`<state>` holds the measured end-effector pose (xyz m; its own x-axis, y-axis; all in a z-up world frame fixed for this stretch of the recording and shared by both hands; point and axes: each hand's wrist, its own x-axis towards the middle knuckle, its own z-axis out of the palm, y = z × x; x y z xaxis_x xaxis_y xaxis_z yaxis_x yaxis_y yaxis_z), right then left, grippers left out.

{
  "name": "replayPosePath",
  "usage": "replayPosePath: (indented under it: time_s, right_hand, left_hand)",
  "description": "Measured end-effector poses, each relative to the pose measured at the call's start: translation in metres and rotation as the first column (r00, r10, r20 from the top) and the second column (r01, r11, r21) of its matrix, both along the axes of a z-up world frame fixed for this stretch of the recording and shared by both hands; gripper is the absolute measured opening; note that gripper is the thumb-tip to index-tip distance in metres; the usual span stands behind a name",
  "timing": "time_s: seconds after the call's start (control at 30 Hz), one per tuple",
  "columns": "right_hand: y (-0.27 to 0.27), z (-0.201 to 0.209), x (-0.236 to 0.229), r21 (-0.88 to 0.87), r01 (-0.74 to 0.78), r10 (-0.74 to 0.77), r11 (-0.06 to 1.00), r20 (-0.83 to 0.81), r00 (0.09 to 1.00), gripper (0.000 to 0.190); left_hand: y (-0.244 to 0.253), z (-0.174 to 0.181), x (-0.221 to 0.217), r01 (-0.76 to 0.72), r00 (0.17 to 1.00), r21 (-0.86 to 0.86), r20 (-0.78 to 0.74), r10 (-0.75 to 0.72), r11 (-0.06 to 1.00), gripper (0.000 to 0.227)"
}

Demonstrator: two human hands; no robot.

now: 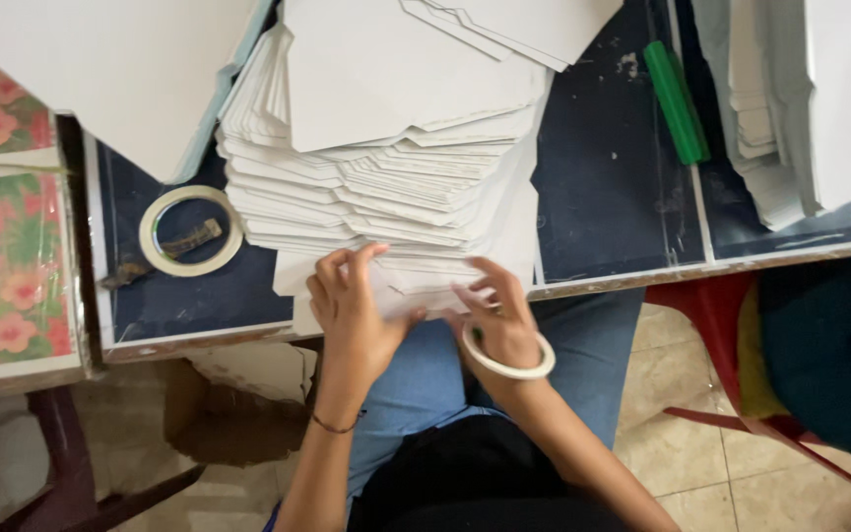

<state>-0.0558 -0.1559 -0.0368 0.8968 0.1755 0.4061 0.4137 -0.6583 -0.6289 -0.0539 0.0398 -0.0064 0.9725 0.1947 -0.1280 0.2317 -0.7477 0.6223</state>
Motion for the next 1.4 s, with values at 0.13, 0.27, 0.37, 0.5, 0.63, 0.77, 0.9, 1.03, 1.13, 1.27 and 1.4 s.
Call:
replayPosePath:
  time_s: [0.13, 0.27, 0.37, 0.5, 0.63, 0.77, 0.9, 1.03, 1.13, 1.27, 1.4]
  right_hand:
    - [-0.048, 0.031, 0.008, 0.083, 0.068, -0.060, 0.994, -0.093, 0.994, 0.010]
    - [-0.080, 0.033, 0.014, 0.054, 0.181, -0.170, 0.982, -0.158, 0.973, 0.016]
    - [-0.081, 0.032, 0.014, 0.010, 0.215, -0.210, 0.977, -0.176, 0.962, 0.015]
    - [-0.080, 0.024, 0.016, -0.044, 0.208, -0.212, 0.977, -0.173, 0.962, 0.012]
    - [-0.078, 0.037, 0.020, -0.077, 0.155, -0.163, 0.985, -0.112, 0.980, 0.014]
    - [-0.072, 0.073, 0.031, 0.084, 0.104, -0.106, 0.991, 0.027, 0.994, 0.010]
    - [-0.058, 0.096, 0.033, 0.120, 0.081, -0.104, 0.989, 0.196, 0.975, 0.011]
    - [-0.066, 0.058, 0.041, 0.165, 0.025, -0.056, 0.986, 0.188, 0.981, 0.013]
    - [-0.075, 0.032, 0.043, 0.077, 0.048, -0.051, 0.996, 0.049, 0.997, 0.008]
    - [-0.077, 0.020, 0.032, 0.020, 0.062, -0.061, 0.998, -0.036, 0.997, 0.005]
    - [-0.079, 0.015, 0.028, -0.068, 0.088, -0.083, 0.994, 0.066, 0.994, 0.003]
  left_hand:
    - [0.002, -0.001, 0.000, 0.014, 1.000, -0.020, -0.024, -0.014, 1.000, 0.106]
    - [-0.010, 0.001, 0.005, -0.004, 1.000, -0.007, -0.018, 0.004, 1.000, 0.111]
    - [-0.037, 0.000, 0.015, -0.016, 1.000, -0.008, 0.022, 0.017, 1.000, 0.115]
    - [-0.080, -0.008, 0.029, 0.077, 0.993, -0.002, 0.088, -0.077, 0.997, 0.118]
    - [-0.100, -0.004, 0.018, 0.228, 0.954, -0.036, 0.207, -0.216, 0.973, 0.095]
    - [-0.072, -0.034, 0.026, 0.268, 0.893, 0.181, 0.323, -0.314, 0.946, 0.044]
    - [-0.052, 0.010, 0.034, -0.004, 0.654, 0.424, 0.686, -0.318, 0.906, 0.014]
    - [-0.040, -0.007, 0.051, 0.008, 0.604, 0.435, 0.715, -0.351, 0.901, 0.017]
    - [-0.050, 0.002, 0.048, 0.349, 0.879, 0.079, 0.317, -0.355, 0.934, 0.097]
    - [-0.070, 0.001, 0.044, 0.204, 0.964, -0.146, 0.201, -0.173, 0.968, 0.085]
    - [-0.081, 0.006, 0.053, 0.114, 0.993, -0.133, 0.054, -0.108, 0.985, 0.088]
